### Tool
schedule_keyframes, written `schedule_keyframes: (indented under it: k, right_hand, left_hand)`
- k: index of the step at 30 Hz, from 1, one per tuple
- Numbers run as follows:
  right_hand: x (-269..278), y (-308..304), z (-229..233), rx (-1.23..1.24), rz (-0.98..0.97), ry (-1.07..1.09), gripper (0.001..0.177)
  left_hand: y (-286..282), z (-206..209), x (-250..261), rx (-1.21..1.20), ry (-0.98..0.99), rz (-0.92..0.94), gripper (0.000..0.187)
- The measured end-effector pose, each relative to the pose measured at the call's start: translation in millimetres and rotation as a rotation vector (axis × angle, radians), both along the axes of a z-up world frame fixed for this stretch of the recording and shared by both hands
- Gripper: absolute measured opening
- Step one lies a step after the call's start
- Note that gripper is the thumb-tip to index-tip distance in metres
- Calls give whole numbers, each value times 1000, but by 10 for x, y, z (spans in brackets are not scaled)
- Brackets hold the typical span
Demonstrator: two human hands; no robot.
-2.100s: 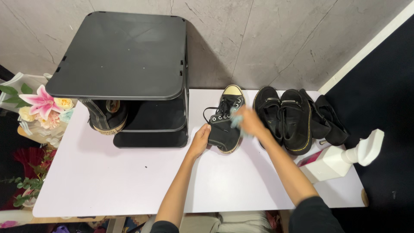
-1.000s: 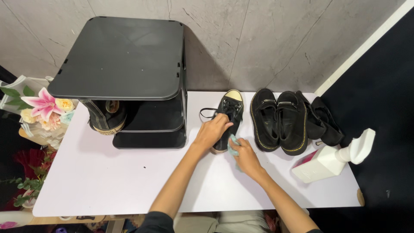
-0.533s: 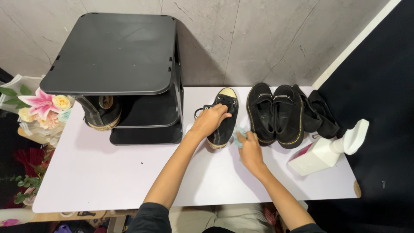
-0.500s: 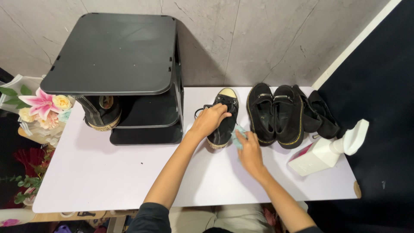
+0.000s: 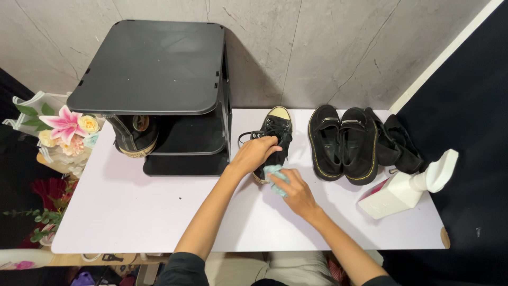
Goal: The person wipes a black high-top sneaker with a light blue cloth, then places it on a shoe rack. They continue wiping a pair of black loafers and place them on the rack as well.
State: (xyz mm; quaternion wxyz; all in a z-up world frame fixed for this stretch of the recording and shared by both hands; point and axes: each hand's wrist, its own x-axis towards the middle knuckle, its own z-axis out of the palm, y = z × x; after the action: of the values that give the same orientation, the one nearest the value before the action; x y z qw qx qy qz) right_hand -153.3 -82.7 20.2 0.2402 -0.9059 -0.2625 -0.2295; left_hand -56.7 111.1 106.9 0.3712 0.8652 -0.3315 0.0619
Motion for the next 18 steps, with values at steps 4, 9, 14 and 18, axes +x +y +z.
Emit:
schedule_keyframes:
  k: [4, 9, 14, 18]
  right_hand:
    - [173, -159, -9, 806, -436, 799, 23]
    - [295, -138, -13, -49, -191, 275, 57]
    - [669, -88, 221, -179, -391, 184, 61]
    - [892, -198, 491, -14, -163, 70, 71]
  left_hand:
    - [243, 153, -213, 37, -106, -65, 30]
    - [378, 230, -405, 162, -23, -95, 23]
    - [412, 232, -505, 176, -126, -104, 15]
    - [430, 234, -517, 186, -203, -124, 14]
